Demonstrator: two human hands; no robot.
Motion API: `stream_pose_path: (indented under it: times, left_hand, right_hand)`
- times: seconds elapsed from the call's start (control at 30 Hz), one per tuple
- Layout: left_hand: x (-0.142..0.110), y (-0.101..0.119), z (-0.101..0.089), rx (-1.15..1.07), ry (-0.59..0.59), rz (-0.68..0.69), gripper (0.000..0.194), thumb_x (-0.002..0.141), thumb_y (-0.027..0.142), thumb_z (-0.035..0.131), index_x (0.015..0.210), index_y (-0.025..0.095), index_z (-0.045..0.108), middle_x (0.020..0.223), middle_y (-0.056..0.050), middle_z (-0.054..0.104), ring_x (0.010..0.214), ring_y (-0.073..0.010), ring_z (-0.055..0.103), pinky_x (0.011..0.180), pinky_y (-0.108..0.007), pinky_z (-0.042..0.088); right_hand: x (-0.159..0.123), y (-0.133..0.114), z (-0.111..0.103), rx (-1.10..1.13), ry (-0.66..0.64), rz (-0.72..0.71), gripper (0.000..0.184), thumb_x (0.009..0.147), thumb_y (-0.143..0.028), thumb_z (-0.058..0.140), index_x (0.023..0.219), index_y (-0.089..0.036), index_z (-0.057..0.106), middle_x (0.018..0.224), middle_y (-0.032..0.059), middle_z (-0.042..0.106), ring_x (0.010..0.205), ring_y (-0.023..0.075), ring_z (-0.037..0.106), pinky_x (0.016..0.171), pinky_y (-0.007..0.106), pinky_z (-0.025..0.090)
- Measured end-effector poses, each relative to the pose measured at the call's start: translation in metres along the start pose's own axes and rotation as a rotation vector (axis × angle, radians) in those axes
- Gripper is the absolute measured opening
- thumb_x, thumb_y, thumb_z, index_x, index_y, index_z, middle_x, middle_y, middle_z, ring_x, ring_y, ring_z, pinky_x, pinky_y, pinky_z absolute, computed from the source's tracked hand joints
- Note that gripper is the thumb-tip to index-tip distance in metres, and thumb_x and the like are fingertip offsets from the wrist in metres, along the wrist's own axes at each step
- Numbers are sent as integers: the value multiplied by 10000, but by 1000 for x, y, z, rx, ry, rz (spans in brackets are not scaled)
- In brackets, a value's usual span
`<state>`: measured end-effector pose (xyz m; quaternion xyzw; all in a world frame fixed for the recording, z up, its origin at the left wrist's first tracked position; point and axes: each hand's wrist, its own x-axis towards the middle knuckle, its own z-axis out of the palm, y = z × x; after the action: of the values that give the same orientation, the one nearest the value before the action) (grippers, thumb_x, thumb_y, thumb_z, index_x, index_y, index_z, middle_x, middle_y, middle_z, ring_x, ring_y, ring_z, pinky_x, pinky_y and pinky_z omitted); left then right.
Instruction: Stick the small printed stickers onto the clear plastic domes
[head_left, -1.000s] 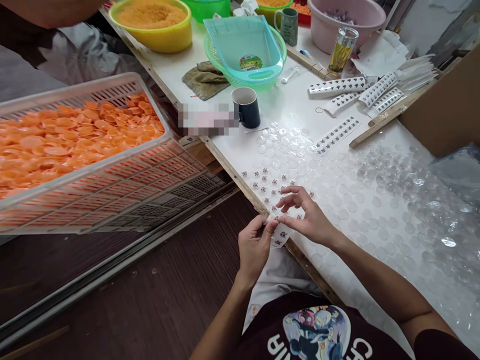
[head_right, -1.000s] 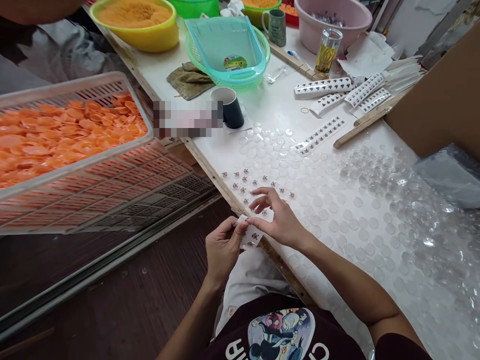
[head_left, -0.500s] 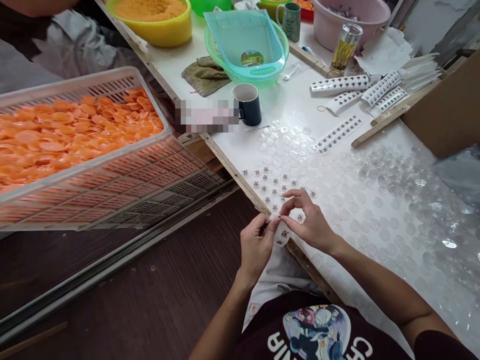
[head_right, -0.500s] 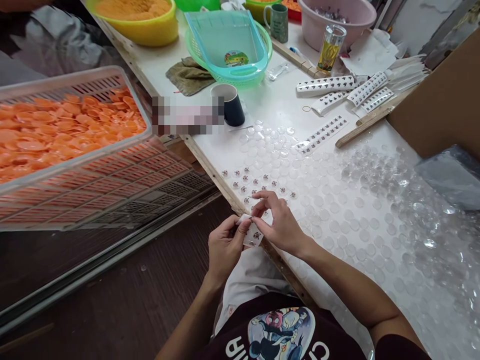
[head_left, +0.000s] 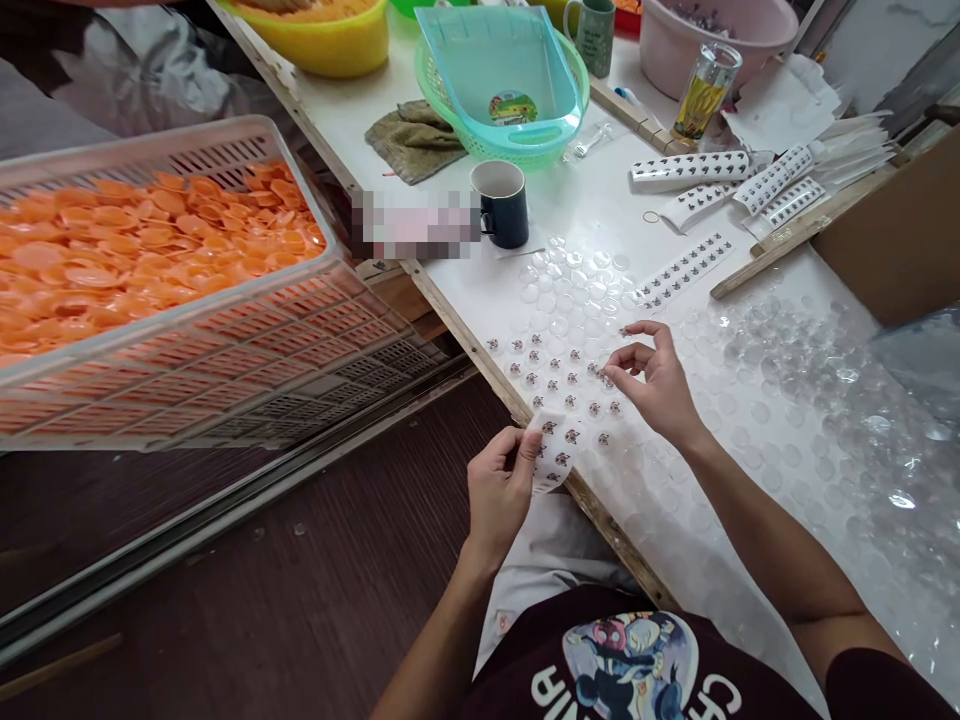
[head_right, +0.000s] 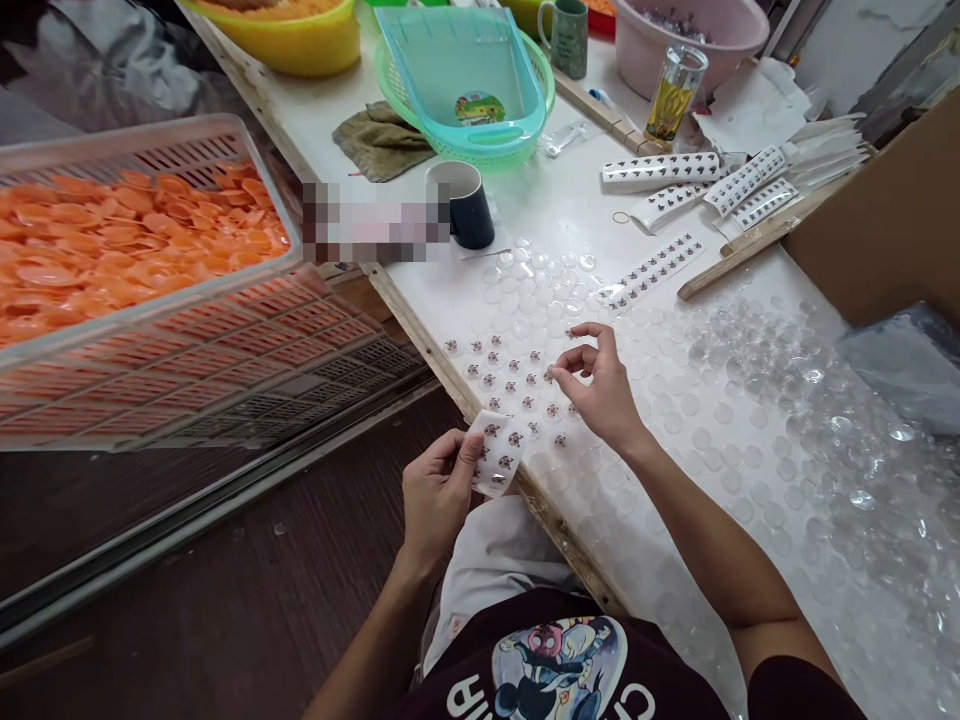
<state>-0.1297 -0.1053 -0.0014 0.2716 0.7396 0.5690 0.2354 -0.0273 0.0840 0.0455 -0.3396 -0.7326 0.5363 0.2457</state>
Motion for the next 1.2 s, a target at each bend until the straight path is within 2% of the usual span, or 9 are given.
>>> stream_pose_path:
  times: [0.13, 0.27, 0.37, 0.47, 0.57, 0.67, 0.83, 1.0, 1.2]
  left_hand:
    - [1, -6, -5, 6, 2, -13, 381, 956, 436, 597, 677, 177, 616, 627, 3, 574, 586, -128, 482, 541, -228, 387]
    - [3, -7, -10, 9, 13, -23, 362, 954, 411, 602, 680, 175, 623, 638, 0, 588, 588, -127, 487, 550, -229, 390]
    - [4, -8, -12, 9, 13, -28, 348, 953, 400, 601, 689, 174, 633, 638, -1, 591, 587, -127, 489, 554, -230, 393]
    - [5, -9, -14, 3, 4, -34, 336, 951, 397, 602, 704, 174, 647, 644, -4, 597, 592, -130, 496, 558, -231, 399]
    - [5, -11, -15, -8, 1, -41, 340, 950, 403, 601, 702, 175, 648, 639, -3, 593, 590, -132, 499, 556, -232, 402]
    - [5, -11, -15, -9, 5, -40, 351, 948, 408, 602, 686, 177, 636, 632, -2, 589, 586, -131, 498, 548, -230, 398]
    - [5, -11, -18, 6, 14, -34, 365, 951, 418, 603, 674, 180, 626, 632, -6, 590, 597, -137, 513, 545, -229, 403]
    - [5, -12, -24, 7, 42, -33, 362, 953, 408, 602, 676, 177, 625, 651, -11, 613, 613, -137, 536, 556, -226, 409]
    - [5, -12, -26, 5, 46, -45, 378, 954, 436, 600, 681, 177, 634, 640, -11, 616, 599, -138, 534, 544, -226, 412]
  right_hand:
    - [10, 23, 9, -162, -110, 68, 415, 811, -219, 604, 1183, -249, 422, 809, -29, 661, 771, 187, 647, 774, 358, 489]
    - [11, 40, 25, -387, -161, 12, 412, 833, -125, 526, 1221, -232, 440, 810, -23, 632, 749, 183, 613, 816, 366, 476]
    - [9, 42, 33, -621, -175, -86, 447, 842, -35, 483, 1260, -192, 475, 931, 46, 649, 813, 201, 618, 905, 418, 429]
    - [11, 36, 31, -773, -131, -141, 464, 838, -34, 547, 1279, -176, 513, 1123, 138, 626, 941, 258, 622, 923, 451, 406]
    - [24, 29, 24, -721, -50, -130, 325, 859, -147, 635, 1176, -200, 585, 1161, 132, 611, 1000, 271, 616, 936, 459, 420]
    - [46, 24, 21, -499, -72, -72, 71, 922, -261, 588, 955, -215, 632, 1016, 76, 662, 876, 210, 620, 857, 400, 473]
    - [80, 25, 41, -294, -191, 35, 86, 867, -248, 610, 801, -207, 647, 804, 38, 689, 749, 175, 618, 711, 330, 503]
    - [88, 21, 58, -465, -221, 68, 119, 871, -150, 575, 787, -198, 645, 838, 50, 714, 808, 191, 654, 821, 369, 495]
    - [84, 16, 71, -837, -283, -29, 141, 913, -91, 525, 894, -182, 631, 859, 84, 717, 832, 241, 656, 959, 457, 391]
